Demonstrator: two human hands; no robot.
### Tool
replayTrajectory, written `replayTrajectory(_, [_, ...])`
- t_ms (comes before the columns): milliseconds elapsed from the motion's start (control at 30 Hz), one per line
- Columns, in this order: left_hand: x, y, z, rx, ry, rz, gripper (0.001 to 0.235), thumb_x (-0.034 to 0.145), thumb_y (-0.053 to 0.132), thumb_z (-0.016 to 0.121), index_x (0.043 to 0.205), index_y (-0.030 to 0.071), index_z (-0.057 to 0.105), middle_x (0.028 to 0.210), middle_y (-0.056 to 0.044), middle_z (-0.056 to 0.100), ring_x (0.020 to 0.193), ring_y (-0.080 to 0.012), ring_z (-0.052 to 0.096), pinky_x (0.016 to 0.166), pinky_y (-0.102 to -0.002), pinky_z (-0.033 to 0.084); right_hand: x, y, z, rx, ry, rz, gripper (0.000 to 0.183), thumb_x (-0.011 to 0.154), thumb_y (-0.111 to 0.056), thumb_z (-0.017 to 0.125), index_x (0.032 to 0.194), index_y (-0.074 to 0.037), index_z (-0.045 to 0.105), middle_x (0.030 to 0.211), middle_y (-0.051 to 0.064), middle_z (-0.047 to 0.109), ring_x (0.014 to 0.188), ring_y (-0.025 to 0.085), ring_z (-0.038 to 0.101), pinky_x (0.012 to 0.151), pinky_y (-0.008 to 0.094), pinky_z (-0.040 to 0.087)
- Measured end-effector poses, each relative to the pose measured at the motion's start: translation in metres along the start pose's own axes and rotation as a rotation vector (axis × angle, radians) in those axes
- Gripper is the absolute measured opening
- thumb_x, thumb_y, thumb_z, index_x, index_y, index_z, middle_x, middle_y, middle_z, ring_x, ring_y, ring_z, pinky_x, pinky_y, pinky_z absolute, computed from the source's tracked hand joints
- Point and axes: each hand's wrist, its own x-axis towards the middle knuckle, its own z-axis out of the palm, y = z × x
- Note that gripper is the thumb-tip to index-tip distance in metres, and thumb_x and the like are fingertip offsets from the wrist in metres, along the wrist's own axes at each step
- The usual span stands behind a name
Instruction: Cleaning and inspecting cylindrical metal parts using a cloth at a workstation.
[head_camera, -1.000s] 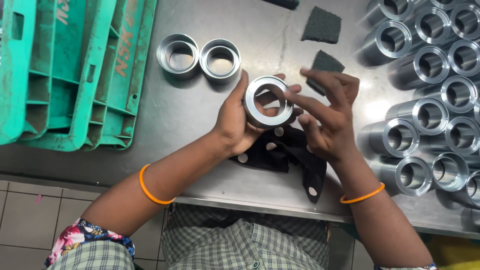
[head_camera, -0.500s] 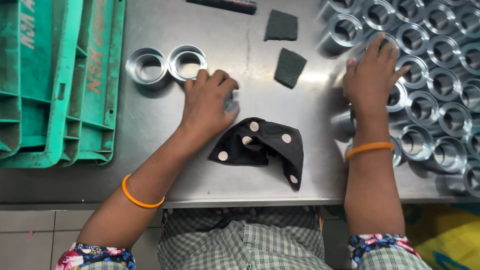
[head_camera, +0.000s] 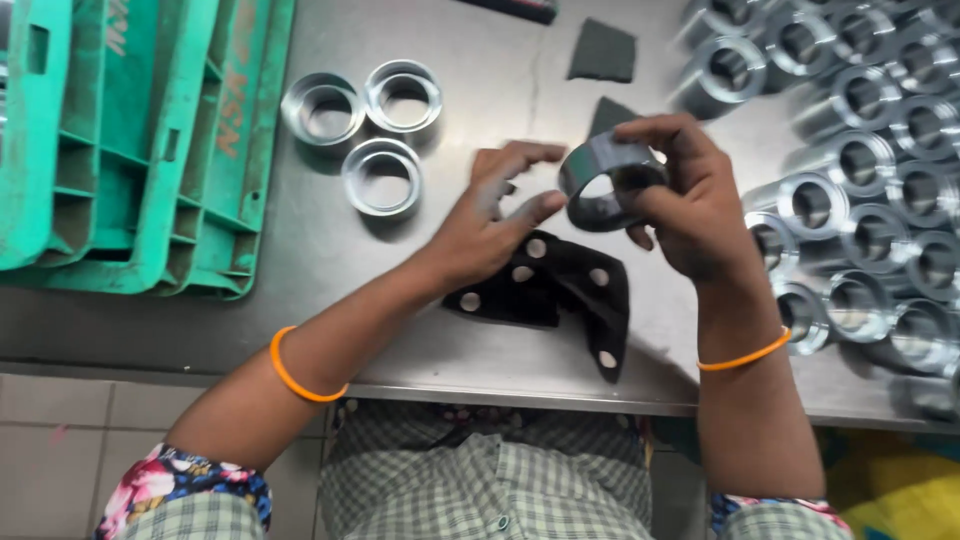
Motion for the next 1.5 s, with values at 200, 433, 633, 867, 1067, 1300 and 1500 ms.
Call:
replayTrajectory(200, [-0.010,0.015,0.008,-0.173,-0.161,-0.016,0.035,0.101,0.031,0.068,0.124,0.006,0.062,0.117,-0.009,0.061,0.120,-0.0219,0.050,0.110,-0.036,0.042,0.008,0.025,0.035,-0.429,0.036,-0.388,0.038,0.093,-0.002,0.069,0.131,0.000,0.065,0.124,0.012,0.070,0.109,0.020,0.069,0.088,0.033,0.058])
replayTrajectory(433, [-0.017,0.025,0.020,-0.217,-0.029,0.124,0.032,0.102,0.015,0.072,0.127,0.003,0.055,0.125,-0.009,0.058,0.120,-0.0202,0.060,0.107,-0.032,0.050,0.014,0.035,0.013,-0.284,-0.180,0.015,0.030,0.099,-0.016,0.070,0.127,-0.004,0.066,0.107,0.008,0.074,0.098,0.014,0.070,0.084,0.028,0.057])
replayTrajectory(633, [-0.017,0.033,0.016,-0.302,-0.082,0.038,0.030,0.101,0.014,0.072,0.125,0.002,0.058,0.124,-0.008,0.059,0.117,-0.0184,0.062,0.104,-0.032,0.052,0.007,0.041,0.018,-0.453,-0.114,-0.205,0.041,0.097,-0.022,0.070,0.134,-0.007,0.062,0.121,0.010,0.066,0.111,0.016,0.069,0.093,0.028,0.057])
replayTrajectory(867, [-0.016,0.036,0.012,-0.405,-0.138,-0.027,0.032,0.103,0.016,0.071,0.129,0.002,0.061,0.125,-0.008,0.060,0.118,-0.0183,0.063,0.104,-0.032,0.054,0.002,0.026,0.027,-0.528,-0.106,-0.231,0.040,0.098,-0.025,0.065,0.133,-0.005,0.063,0.124,0.009,0.066,0.110,0.020,0.069,0.097,0.033,0.056])
replayTrajectory(1067, [-0.017,0.034,0.011,-0.218,-0.075,0.091,0.032,0.101,0.020,0.073,0.125,0.001,0.062,0.126,-0.010,0.062,0.119,-0.0201,0.065,0.105,-0.033,0.054,0.003,0.034,0.025,-0.348,-0.200,-0.152,0.036,0.102,-0.019,0.059,0.135,-0.004,0.060,0.124,0.009,0.067,0.114,0.021,0.069,0.100,0.033,0.055])
replayTrajectory(1300, [-0.015,0.041,0.009,-0.232,-0.080,0.046,0.050,0.098,0.022,0.076,0.136,-0.002,0.053,0.130,-0.010,0.055,0.118,-0.0198,0.060,0.102,-0.032,0.052,0.005,0.036,0.026,-0.225,-0.173,0.069,0.038,0.100,-0.018,0.056,0.135,-0.004,0.061,0.114,0.009,0.070,0.099,0.014,0.069,0.087,0.029,0.056])
replayTrajectory(1500, [-0.015,0.024,0.015,-0.427,-0.136,-0.211,0.044,0.094,0.023,0.077,0.128,0.000,0.061,0.115,-0.006,0.065,0.105,-0.0122,0.063,0.094,-0.029,0.054,0.023,0.062,-0.004,-0.685,0.079,-0.007,0.035,0.099,-0.014,0.054,0.129,-0.005,0.069,0.117,0.013,0.070,0.107,0.022,0.065,0.096,0.035,0.052])
